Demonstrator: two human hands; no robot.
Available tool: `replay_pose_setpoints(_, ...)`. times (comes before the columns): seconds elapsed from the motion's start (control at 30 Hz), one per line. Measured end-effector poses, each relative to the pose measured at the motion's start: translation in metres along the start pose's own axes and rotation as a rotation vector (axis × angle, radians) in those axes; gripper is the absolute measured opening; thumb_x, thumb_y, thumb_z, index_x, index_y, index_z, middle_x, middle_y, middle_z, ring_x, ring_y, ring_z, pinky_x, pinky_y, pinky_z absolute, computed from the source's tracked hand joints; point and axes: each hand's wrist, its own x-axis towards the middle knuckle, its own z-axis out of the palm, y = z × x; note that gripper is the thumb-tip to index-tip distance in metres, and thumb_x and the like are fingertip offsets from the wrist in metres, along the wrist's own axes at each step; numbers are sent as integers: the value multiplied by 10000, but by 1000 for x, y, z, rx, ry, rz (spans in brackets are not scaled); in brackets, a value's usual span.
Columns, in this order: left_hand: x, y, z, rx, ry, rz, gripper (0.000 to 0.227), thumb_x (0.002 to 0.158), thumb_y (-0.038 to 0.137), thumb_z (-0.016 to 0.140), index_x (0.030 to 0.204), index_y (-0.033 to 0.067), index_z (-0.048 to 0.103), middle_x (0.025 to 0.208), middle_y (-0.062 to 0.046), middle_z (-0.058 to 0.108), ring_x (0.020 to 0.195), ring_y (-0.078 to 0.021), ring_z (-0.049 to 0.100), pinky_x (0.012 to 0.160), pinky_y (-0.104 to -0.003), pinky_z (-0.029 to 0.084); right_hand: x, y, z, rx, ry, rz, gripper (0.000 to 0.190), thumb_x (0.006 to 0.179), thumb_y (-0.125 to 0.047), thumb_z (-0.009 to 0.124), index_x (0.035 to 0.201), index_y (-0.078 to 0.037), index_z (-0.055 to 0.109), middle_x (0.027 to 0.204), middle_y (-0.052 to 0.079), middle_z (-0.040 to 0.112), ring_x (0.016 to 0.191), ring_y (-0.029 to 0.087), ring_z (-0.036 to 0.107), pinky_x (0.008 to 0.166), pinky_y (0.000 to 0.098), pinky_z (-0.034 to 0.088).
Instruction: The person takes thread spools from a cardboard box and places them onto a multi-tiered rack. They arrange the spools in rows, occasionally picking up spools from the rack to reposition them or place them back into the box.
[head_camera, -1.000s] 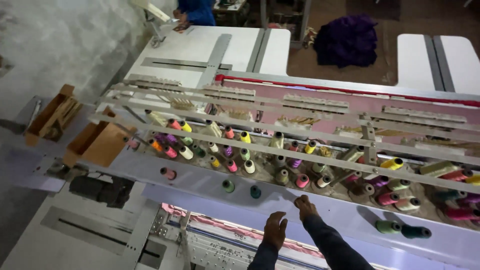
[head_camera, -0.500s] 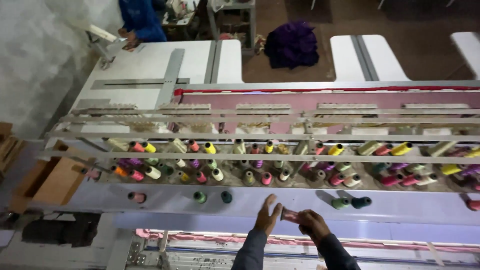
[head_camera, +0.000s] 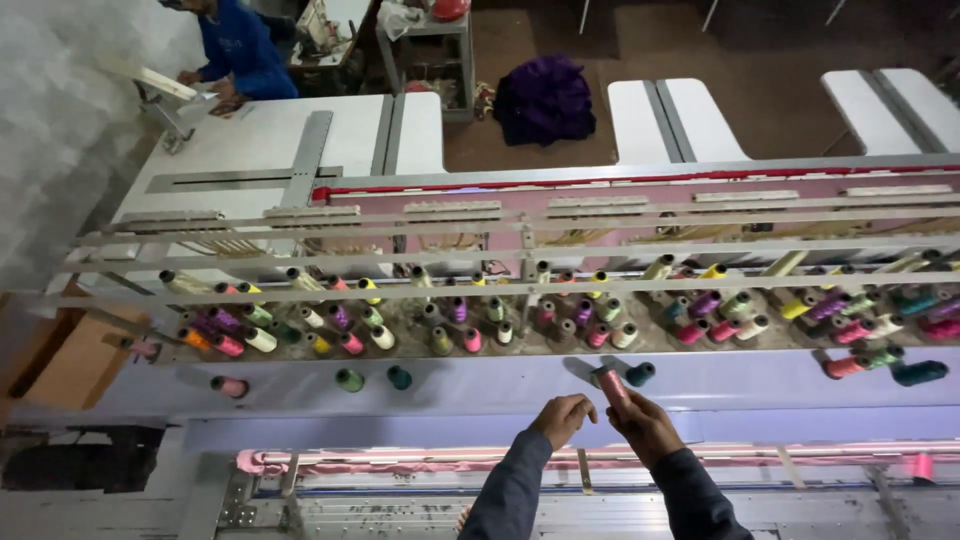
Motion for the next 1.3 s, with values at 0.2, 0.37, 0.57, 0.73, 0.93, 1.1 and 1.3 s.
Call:
replay_pose_setpoints(0.2,13,30,67,144,-77,-39,324,1121,278,444,926,153,671,688,-35,491,634,-197,494,657,-357,410,-19,-18,-41,86,38,-59,444,930,-90,633,1329,103,607,885,131,536,845,230,539,822,312,453)
replay_pose_setpoints(0.37,37,35,111,379,-182,-10,321,1079,317,426,1033,84,642,1003,-192,712,908,-403,654,787,-499,445,-25,-25,-68,184,123,24,240,970,-239,600,1126,-58,615,963,165,667,613,201,516,449,286,307)
replay_pose_setpoints(0.57,52,15,159,496,-340,80,284,1042,285,490,887,123,665,945,-115,757,867,-357,705,782,-445,490,-47,-46,-97,322,129,187,472,945,-555,570,1097,-116,653,998,28,669,922,207,655,295,328,339)
replay_pose_setpoints(0.73,53,44,182,541,-412,2,363,1079,330,413,921,146,683,902,-133,730,828,-366,681,782,-486,477,-59,-62,-105,433,205,-192,505,981,-295,613,1251,119,511,1175,279,583,1008,312,628,961,416,546)
replay_pose_setpoints(0.93,54,21,174,489,-436,29,252,1039,304,527,909,170,695,935,-106,734,849,-316,682,803,-452,483,-57,-89,-122,580,152,-270,428,964,-281,650,1308,-40,568,1100,115,638,793,157,584,794,302,501)
replay_pose_setpoints(1.1,34,24,145,344,-319,-98,384,990,397,443,823,159,694,762,-53,606,698,-208,535,715,-389,446,-47,-111,-172,665,325,-497,448,898,-288,724,1299,-134,596,1073,74,661,789,159,611,761,327,535)
replay_pose_setpoints(1.3,29,11,129,330,-195,-276,388,1077,340,432,887,190,736,627,-42,490,603,-193,462,645,-347,373,-67,-141,-201,655,465,-378,433,876,-288,607,1295,-189,643,1187,19,693,583,61,420,572,195,357)
